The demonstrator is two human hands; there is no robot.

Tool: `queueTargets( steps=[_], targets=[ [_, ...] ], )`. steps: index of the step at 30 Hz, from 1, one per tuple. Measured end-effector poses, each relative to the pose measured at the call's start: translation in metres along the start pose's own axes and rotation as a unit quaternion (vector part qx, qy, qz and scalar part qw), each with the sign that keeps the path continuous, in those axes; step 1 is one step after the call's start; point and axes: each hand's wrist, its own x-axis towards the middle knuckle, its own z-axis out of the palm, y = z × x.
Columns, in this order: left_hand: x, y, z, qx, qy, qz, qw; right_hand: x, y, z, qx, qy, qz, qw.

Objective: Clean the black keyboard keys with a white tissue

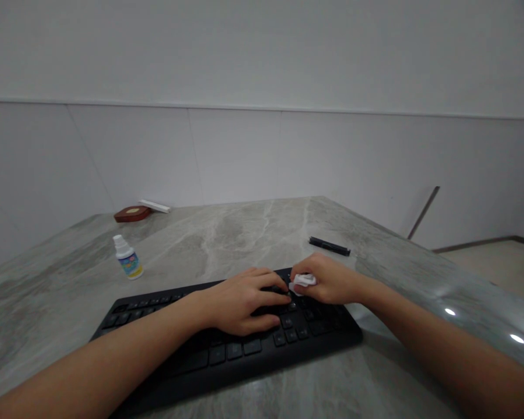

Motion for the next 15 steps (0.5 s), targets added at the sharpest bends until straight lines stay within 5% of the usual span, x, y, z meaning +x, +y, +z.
queueTargets(
  steps=[15],
  targets=[
    [-0.0005,-0.0017,0.0011,-0.015,0.01,0.002,1.0,-0.0023,-0.0012,-0.0023,-0.032,-0.029,-0.036,0.998]
  ],
)
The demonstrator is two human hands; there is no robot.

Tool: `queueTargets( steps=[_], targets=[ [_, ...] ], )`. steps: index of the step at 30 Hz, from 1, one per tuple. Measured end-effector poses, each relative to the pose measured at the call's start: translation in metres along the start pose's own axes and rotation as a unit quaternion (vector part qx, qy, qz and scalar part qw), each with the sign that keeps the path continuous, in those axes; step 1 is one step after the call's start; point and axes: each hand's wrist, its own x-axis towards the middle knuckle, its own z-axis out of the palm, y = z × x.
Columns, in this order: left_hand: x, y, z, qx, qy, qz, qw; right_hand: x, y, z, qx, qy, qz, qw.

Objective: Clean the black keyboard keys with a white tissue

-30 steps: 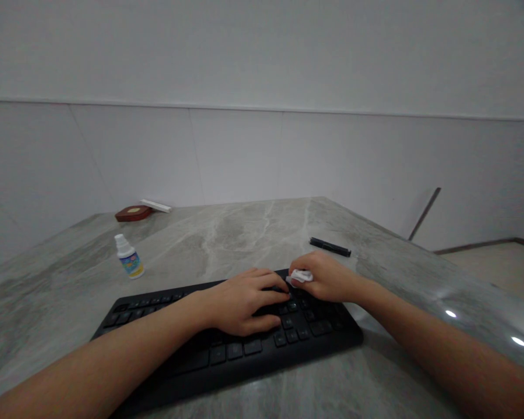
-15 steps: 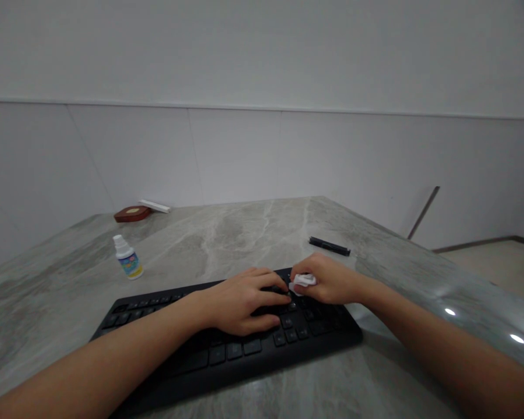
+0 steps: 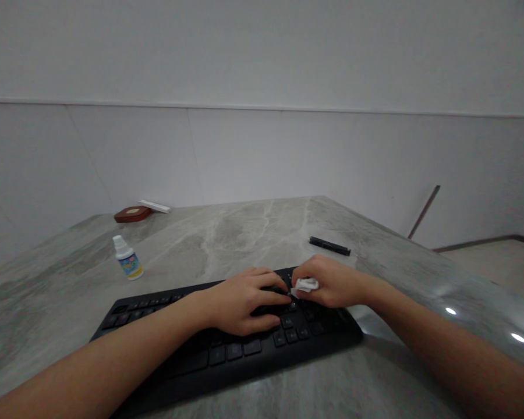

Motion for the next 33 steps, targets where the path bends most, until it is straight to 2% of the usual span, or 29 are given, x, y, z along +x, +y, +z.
queueTargets(
  steps=[5,9,12,17,21,26,30,33],
  targets=[
    [0.0002,0.0001,0.0,-0.006,0.013,0.007,1.0,0.0005,0.0025,0.0038,0.008,0.03,0.007,1.0],
    [0.0001,0.0004,-0.0001,-0.002,0.006,0.001,1.0,0.001,0.0044,0.0038,0.012,0.017,0.009,1.0],
    [0.0001,0.0004,-0.0001,0.002,0.002,-0.003,1.0,0.0019,0.0045,0.0044,0.011,0.037,0.02,0.999],
    [0.0003,0.0005,-0.0002,-0.001,0.001,-0.003,1.0,0.0026,0.0031,0.0053,0.021,0.025,-0.019,0.999],
    [0.0001,0.0001,0.0,0.003,0.003,-0.004,1.0,0.0018,0.0028,0.0042,0.005,0.039,0.007,0.999],
    [0.0004,-0.0007,0.0005,-0.002,0.005,0.002,1.0,0.0036,0.0029,0.0064,0.003,0.044,-0.001,0.999],
    [0.0007,0.0012,-0.0004,0.003,0.006,-0.001,1.0,0.0045,0.0056,0.0078,-0.005,0.065,0.032,0.997],
    [-0.0002,0.0039,-0.0019,0.01,0.002,-0.005,1.0,0.0042,0.0065,0.0073,0.008,0.055,-0.002,0.998]
  ],
)
